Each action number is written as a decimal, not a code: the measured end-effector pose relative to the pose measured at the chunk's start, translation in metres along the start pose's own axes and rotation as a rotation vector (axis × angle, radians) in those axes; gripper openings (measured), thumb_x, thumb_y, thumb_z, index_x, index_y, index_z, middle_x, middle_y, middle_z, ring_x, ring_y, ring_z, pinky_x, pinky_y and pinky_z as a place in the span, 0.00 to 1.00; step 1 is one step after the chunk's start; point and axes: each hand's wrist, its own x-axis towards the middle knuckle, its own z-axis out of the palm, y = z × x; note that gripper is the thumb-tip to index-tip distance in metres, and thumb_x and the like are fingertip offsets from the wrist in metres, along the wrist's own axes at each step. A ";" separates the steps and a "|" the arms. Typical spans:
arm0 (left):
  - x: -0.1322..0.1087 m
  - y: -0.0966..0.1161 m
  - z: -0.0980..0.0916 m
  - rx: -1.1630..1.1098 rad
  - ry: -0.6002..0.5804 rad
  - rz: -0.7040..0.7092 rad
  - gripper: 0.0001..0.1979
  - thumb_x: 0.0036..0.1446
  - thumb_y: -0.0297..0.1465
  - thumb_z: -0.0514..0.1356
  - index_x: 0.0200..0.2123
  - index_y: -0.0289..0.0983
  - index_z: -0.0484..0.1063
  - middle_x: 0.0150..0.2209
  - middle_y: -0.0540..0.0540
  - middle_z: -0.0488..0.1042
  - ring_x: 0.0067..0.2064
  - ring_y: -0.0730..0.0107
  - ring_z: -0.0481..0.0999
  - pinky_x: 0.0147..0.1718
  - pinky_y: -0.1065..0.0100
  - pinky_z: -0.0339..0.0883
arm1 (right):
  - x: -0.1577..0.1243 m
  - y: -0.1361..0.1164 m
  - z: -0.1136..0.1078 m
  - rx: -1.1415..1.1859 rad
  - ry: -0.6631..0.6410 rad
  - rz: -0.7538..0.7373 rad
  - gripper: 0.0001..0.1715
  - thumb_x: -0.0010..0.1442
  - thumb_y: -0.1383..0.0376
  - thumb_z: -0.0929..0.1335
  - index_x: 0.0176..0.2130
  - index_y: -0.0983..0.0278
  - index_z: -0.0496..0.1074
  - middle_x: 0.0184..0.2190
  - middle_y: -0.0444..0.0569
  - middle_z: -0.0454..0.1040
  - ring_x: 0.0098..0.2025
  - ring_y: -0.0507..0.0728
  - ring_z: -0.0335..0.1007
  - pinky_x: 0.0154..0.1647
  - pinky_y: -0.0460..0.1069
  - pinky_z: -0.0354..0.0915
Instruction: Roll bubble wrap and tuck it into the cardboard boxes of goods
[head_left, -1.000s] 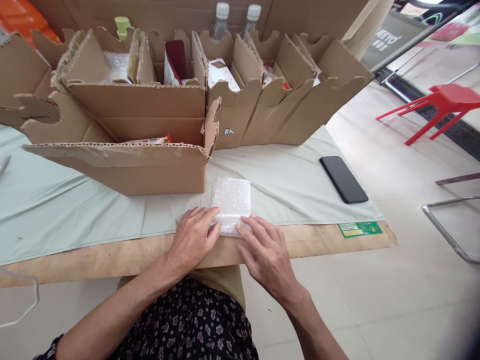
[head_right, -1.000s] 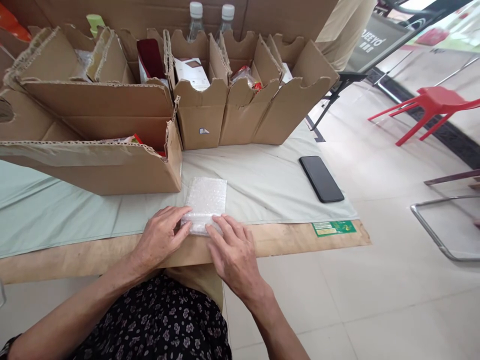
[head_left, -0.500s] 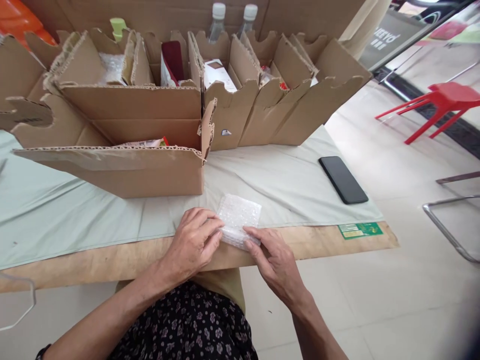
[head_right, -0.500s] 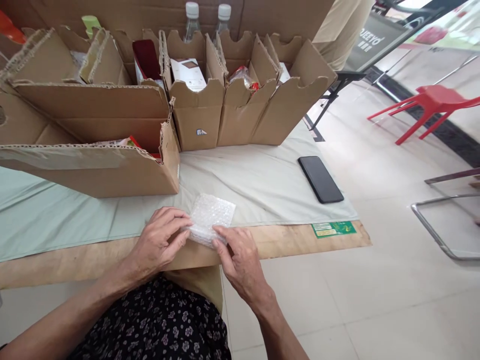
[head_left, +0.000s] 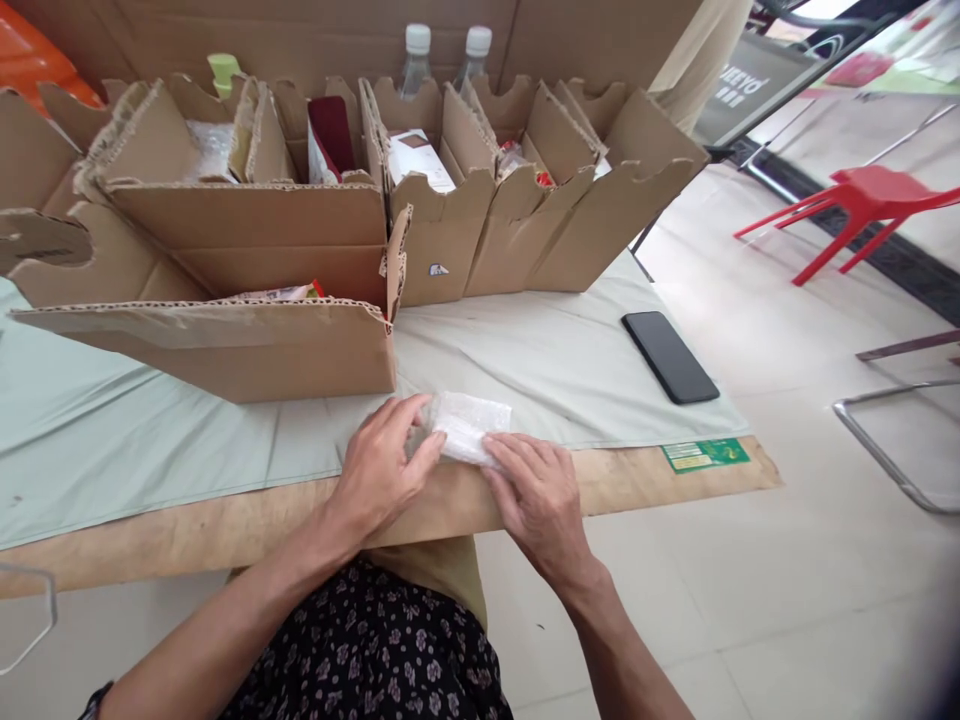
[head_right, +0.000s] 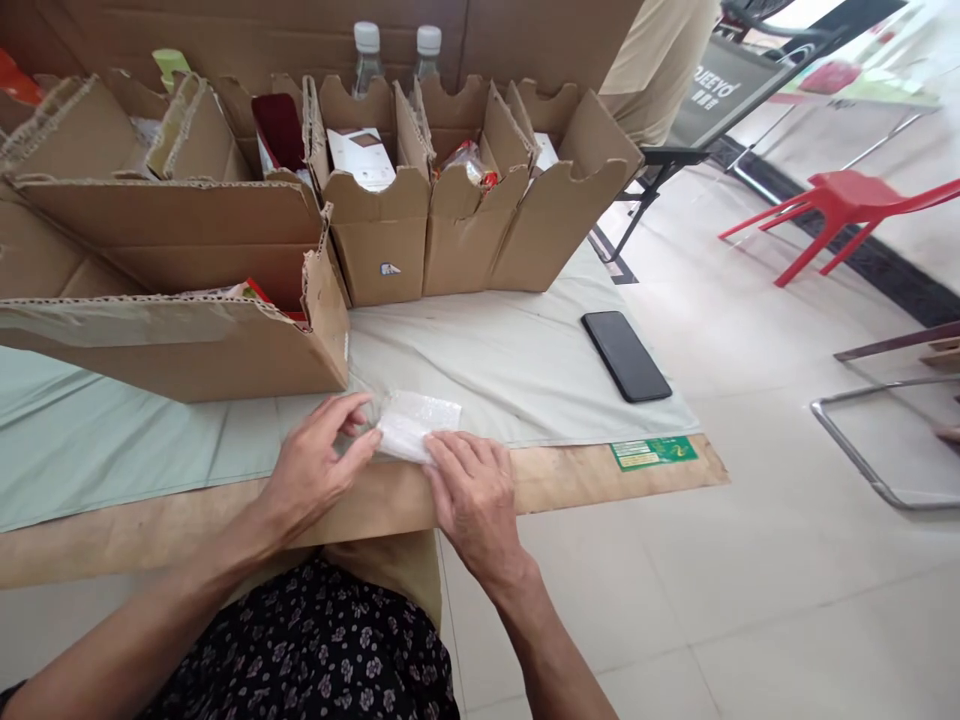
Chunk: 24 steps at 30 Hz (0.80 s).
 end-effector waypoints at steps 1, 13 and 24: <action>-0.011 0.001 -0.001 -0.155 0.020 -0.103 0.20 0.64 0.35 0.62 0.57 0.38 0.72 0.47 0.41 0.78 0.43 0.61 0.78 0.42 0.60 0.75 | 0.001 0.000 0.000 0.045 0.036 0.041 0.13 0.71 0.70 0.66 0.53 0.61 0.74 0.45 0.51 0.83 0.47 0.62 0.78 0.48 0.58 0.70; -0.039 0.015 -0.004 -1.035 -0.137 -0.417 0.25 0.56 0.38 0.71 0.57 0.41 0.74 0.39 0.49 0.75 0.39 0.71 0.73 0.42 0.70 0.68 | -0.020 -0.016 -0.010 0.601 -0.001 0.275 0.31 0.69 0.50 0.70 0.66 0.56 0.68 0.61 0.58 0.76 0.59 0.66 0.78 0.50 0.56 0.79; -0.028 0.003 -0.087 -0.066 0.473 0.394 0.32 0.63 0.30 0.65 0.68 0.49 0.62 0.65 0.41 0.68 0.68 0.47 0.65 0.66 0.43 0.63 | 0.036 -0.004 -0.036 0.584 0.081 0.301 0.09 0.63 0.55 0.74 0.42 0.55 0.82 0.35 0.48 0.85 0.34 0.60 0.83 0.29 0.46 0.77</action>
